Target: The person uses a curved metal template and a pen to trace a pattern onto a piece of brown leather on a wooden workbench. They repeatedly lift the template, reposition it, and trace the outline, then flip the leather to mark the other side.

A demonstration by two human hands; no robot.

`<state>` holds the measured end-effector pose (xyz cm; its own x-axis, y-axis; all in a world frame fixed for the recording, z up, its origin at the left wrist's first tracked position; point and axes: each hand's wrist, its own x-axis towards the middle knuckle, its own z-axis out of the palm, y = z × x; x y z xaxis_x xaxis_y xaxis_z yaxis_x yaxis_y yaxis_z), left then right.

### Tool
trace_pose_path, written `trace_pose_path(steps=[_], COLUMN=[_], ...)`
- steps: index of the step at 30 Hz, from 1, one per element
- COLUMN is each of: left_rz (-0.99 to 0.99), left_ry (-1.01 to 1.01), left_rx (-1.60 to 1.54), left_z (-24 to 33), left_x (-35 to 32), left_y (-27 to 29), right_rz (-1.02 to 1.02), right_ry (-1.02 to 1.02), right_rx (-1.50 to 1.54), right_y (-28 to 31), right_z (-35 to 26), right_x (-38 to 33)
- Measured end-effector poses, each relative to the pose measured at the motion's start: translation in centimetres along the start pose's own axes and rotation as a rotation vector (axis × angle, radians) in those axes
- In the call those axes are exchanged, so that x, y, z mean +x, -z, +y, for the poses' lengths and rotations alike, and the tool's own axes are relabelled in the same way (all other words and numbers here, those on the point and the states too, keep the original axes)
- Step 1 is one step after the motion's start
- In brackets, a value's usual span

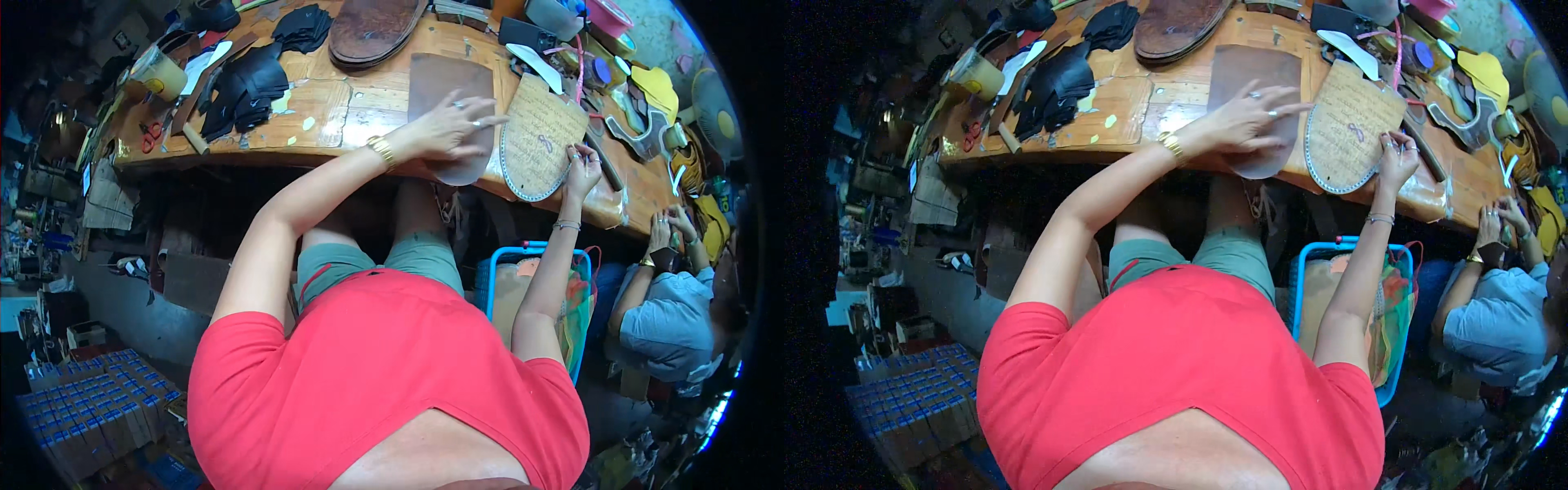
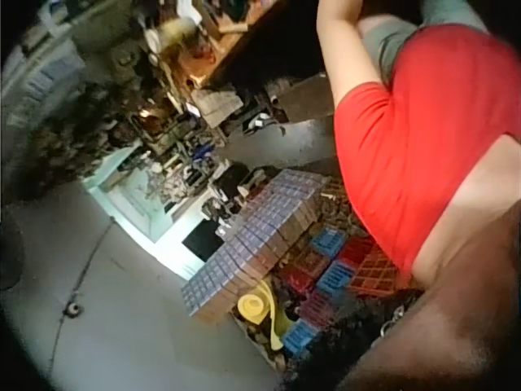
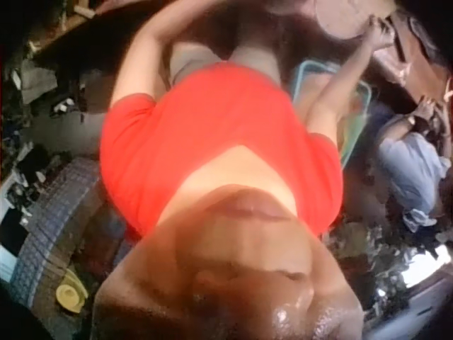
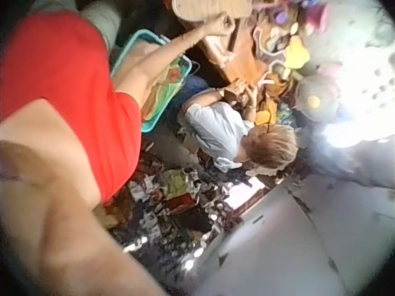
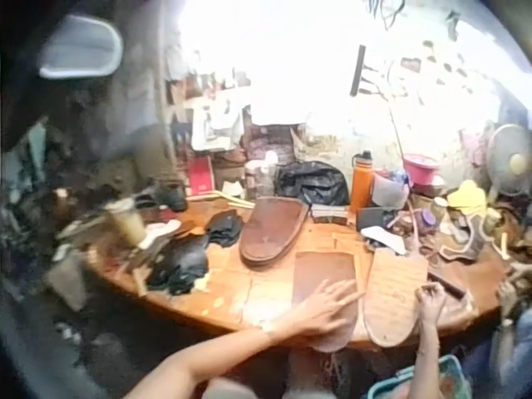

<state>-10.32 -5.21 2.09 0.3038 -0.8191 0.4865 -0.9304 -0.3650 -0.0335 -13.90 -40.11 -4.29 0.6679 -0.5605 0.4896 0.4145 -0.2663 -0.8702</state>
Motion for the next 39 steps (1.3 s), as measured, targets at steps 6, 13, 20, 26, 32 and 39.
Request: trace_pose_path(steps=[6,13,20,26,32,39], left_rz=[-0.055,0.033,0.053,0.158,0.053,0.055], left_ry=[0.306,0.326,0.378,0.466,0.585,0.603], left_rx=[-0.114,-0.201,-0.277,-0.318,-0.238,-0.291], left_z=[1.8,0.9,-1.7,-3.8,-3.3,-3.2], left_x=[-5.9,-5.9,-5.9,-8.3,-8.6,-8.3], left_y=[2.4,1.5,1.7,1.8,2.3,2.5], right_rz=[0.038,0.079,-0.109,-0.174,-0.452,-0.606], right_ry=[0.275,0.289,0.003,-0.065,-0.086,-0.010], right_rx=[-0.784,-0.338,0.144,0.195,0.261,0.024], right_y=[-0.5,-4.0,-8.9,-13.5,-19.2,-25.5], right_z=[-4.1,-7.8,-8.6,-8.0,-7.6,-6.5], right_x=[-1.2,-1.2,-0.8,-0.3,-2.6,-5.5])
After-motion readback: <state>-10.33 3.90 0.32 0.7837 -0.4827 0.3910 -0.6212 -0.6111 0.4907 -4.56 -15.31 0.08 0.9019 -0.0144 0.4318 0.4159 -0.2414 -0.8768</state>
